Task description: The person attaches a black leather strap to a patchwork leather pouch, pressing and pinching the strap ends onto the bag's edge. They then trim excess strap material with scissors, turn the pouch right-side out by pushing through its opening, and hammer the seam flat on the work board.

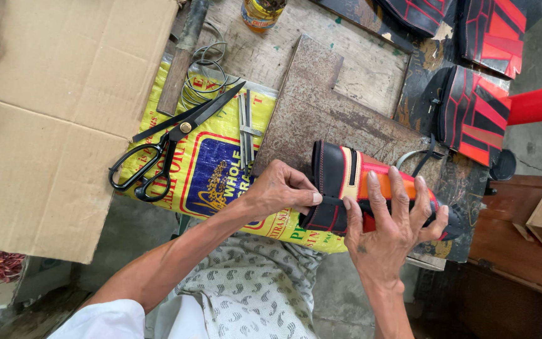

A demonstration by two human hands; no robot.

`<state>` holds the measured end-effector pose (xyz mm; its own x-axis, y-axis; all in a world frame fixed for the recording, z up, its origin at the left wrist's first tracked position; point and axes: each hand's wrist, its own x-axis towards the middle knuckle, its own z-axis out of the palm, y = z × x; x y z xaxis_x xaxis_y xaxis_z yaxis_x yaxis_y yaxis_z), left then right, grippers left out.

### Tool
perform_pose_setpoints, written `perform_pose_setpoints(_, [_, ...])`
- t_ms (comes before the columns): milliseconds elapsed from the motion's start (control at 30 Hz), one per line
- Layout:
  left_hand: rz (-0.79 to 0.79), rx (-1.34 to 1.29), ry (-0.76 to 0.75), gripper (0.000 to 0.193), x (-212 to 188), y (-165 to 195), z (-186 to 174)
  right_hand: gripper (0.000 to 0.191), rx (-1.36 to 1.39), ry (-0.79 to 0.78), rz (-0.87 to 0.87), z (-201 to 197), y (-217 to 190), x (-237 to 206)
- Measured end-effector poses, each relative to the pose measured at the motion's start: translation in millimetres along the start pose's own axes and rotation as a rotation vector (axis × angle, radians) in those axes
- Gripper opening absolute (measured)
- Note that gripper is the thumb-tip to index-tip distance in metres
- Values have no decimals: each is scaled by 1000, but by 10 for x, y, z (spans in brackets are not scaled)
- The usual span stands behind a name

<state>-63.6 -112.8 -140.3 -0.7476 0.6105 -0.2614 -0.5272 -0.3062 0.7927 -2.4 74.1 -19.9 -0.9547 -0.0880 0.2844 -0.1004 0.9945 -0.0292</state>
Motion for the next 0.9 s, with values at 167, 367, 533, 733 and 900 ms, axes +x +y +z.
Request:
perform_pose_setpoints(167, [6, 32, 30, 21, 3, 13, 11, 47, 12, -3, 7, 3, 4, -13])
perform_pose_setpoints(367, [33, 84, 54, 20, 27, 5, 44, 47, 9, 1, 4, 4, 3, -19])
perform_pose_setpoints(533, [66, -7, 123, 34, 9, 91, 75, 48, -2, 10, -5, -2, -1, -21])
perform_pose_setpoints(733, [-85, -175, 51, 37, 15, 205, 104, 47, -19, 21, -6, -5, -13, -7])
perform_pose_setpoints(900, [308, 221, 150, 50, 115, 93, 269, 43, -4, 30, -11, -13, -7, 6])
